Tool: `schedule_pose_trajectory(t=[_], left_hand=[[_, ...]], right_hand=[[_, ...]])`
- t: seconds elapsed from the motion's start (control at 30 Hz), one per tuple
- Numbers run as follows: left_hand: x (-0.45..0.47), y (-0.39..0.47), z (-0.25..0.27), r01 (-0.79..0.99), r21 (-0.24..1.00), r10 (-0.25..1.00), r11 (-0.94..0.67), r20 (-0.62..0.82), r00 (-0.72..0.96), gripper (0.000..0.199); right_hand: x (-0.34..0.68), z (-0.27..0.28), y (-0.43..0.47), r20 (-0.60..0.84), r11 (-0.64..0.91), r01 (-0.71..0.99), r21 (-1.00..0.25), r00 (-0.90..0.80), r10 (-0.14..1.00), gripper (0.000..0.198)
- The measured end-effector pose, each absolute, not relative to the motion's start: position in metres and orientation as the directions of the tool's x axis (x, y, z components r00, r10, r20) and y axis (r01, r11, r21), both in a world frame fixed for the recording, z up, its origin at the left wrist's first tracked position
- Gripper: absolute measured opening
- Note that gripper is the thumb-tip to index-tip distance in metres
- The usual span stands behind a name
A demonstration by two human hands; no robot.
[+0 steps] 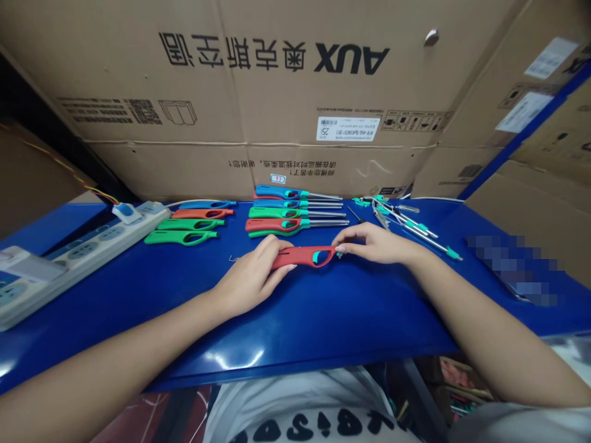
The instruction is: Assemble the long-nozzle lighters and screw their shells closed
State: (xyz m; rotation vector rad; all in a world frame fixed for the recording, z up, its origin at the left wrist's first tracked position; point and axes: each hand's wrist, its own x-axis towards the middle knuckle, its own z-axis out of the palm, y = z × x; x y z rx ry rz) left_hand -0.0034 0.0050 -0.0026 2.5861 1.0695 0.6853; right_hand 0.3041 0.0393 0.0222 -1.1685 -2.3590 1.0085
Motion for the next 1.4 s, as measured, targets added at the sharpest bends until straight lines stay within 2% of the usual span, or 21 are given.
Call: schedule_pose_trajectory(t=[0.17, 0.3, 0.43, 0.6, 0.73, 0.83, 0.97, 1.13, 1.2, 1.33, 1.4], left_hand=[[-0.002, 0.002, -0.001, 0.634, 0.399, 0.749, -0.662, 0.324, 0.578, 0.033], [-0.002, 0.001, -0.002, 0.598, 0.455, 0.749, -0.659, 0.329, 0.575, 0.033], [-0.004, 0.004, -0.006, 0.541, 0.525, 0.746, -0.657, 0.35, 0.566, 0.029], [-0.004, 0.005, -0.011, 0.527, 0.563, 0.765, -0.637, 0.376, 0.523, 0.026], [-0.001, 0.003, -0.014, 0.532, 0.625, 0.814, -0.571, 0.347, 0.466, 0.027], [0.001, 0.001, -0.015, 0.523, 0.645, 0.825, -0.557, 0.358, 0.437, 0.028], [0.0, -0.002, -0.015, 0.509, 0.631, 0.807, -0.585, 0.388, 0.446, 0.025], [0.001, -0.002, -0.015, 0.523, 0.586, 0.784, -0.618, 0.409, 0.467, 0.025], [0.004, 0.0, -0.013, 0.53, 0.608, 0.803, -0.591, 0.386, 0.453, 0.026], [0.007, 0.006, -0.011, 0.55, 0.599, 0.807, -0.582, 0.343, 0.48, 0.029], [0.006, 0.007, -0.011, 0.563, 0.563, 0.789, -0.605, 0.327, 0.52, 0.031]], right_hand=[[0.309, 0.027, 0.04, 0.033, 0.466, 0.594, -0.656, -0.594, 0.804, 0.042], [0.306, 0.03, 0.035, 0.056, 0.552, 0.556, -0.621, -0.671, 0.739, 0.037], [0.296, 0.023, 0.033, 0.191, 0.65, 0.464, -0.602, -0.707, 0.681, 0.035], [0.292, 0.018, 0.034, 0.389, 0.798, 0.395, -0.455, -0.718, 0.577, 0.028], [0.29, 0.018, 0.034, 0.468, 0.849, 0.414, -0.328, -0.709, 0.527, 0.029], [0.289, 0.018, 0.033, 0.491, 0.853, 0.408, -0.325, -0.699, 0.521, 0.03], [0.287, 0.016, 0.032, 0.489, 0.827, 0.368, -0.425, -0.676, 0.551, 0.028], [0.29, 0.016, 0.034, 0.398, 0.745, 0.387, -0.544, -0.663, 0.634, 0.028], [0.292, 0.017, 0.035, 0.338, 0.689, 0.429, -0.584, -0.643, 0.687, 0.03], [0.294, 0.02, 0.037, 0.154, 0.497, 0.57, -0.655, -0.543, 0.826, 0.048], [0.296, 0.019, 0.039, 0.152, 0.469, 0.632, -0.617, -0.49, 0.859, 0.048]])
